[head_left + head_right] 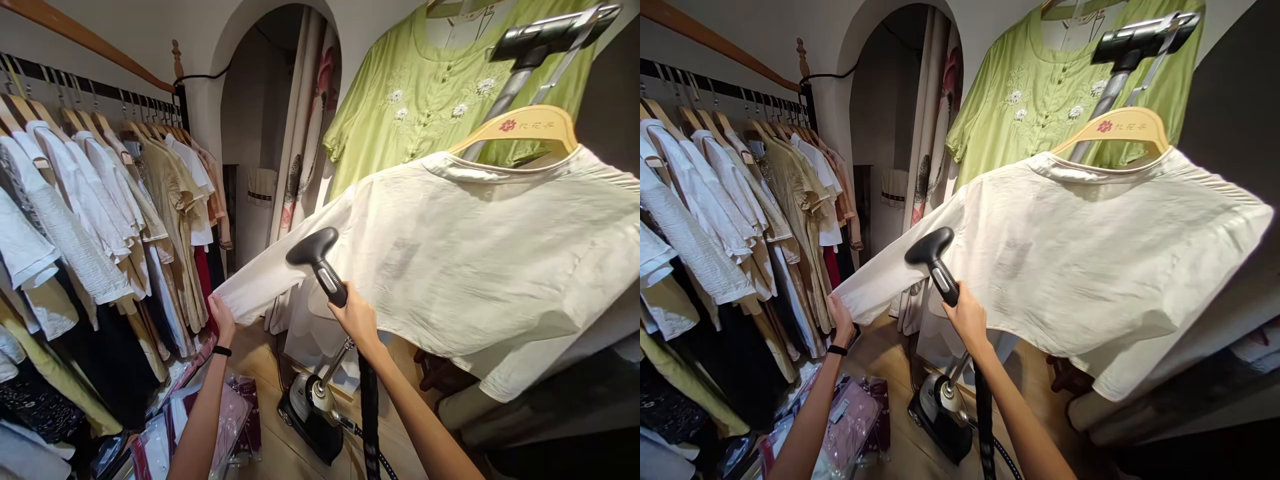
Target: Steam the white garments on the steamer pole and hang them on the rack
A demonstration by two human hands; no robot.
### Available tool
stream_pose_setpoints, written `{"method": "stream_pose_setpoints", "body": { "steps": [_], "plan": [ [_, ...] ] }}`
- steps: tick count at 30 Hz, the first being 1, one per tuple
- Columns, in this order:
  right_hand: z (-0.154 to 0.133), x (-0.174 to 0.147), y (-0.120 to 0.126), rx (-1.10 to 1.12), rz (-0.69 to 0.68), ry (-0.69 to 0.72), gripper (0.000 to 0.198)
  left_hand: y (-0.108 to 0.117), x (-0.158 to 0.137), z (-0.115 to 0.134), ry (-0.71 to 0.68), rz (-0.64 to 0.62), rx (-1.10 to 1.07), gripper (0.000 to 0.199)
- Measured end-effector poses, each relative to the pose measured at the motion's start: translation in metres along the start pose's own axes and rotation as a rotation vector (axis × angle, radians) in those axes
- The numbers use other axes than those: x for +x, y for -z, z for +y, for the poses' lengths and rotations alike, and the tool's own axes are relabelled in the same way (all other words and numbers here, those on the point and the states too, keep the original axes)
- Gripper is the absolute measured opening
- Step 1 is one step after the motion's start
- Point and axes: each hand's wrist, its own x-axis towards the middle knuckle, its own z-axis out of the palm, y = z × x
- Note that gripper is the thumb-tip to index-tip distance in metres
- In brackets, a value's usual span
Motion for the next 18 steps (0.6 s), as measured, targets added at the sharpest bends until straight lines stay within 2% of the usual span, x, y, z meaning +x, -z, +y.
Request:
{"method": "stream_pose_setpoints", "body": {
  "steps": [3,8,11,14,18],
  "plan": [
    [0.003,0.002,0.012,-0.053,0.009,0.012,0.037,0.002,0.001,-0.003,-0.044,0.007,0.008,0.042],
    [-0.009,0.03,0.068,-0.068,0.192,-0.046,0.042,0.003,-0.002,-0.002,-0.041,0.02,0.031,0.045],
    [-0.013,0.042,0.088,-0.076,0.185,-0.006,0.039,0.003,-0.003,0.006,-0.048,0.026,0.049,0.044],
    [-0.012,0.04,0.079,-0.093,0.119,0.016,0.038,0.001,-0.003,0.014,-0.059,0.024,0.056,0.04],
    [-0.013,0.018,0.032,-0.055,0.009,0.019,0.037,-0.002,-0.002,0.019,-0.042,0.009,-0.003,0.033]
  ]
}}
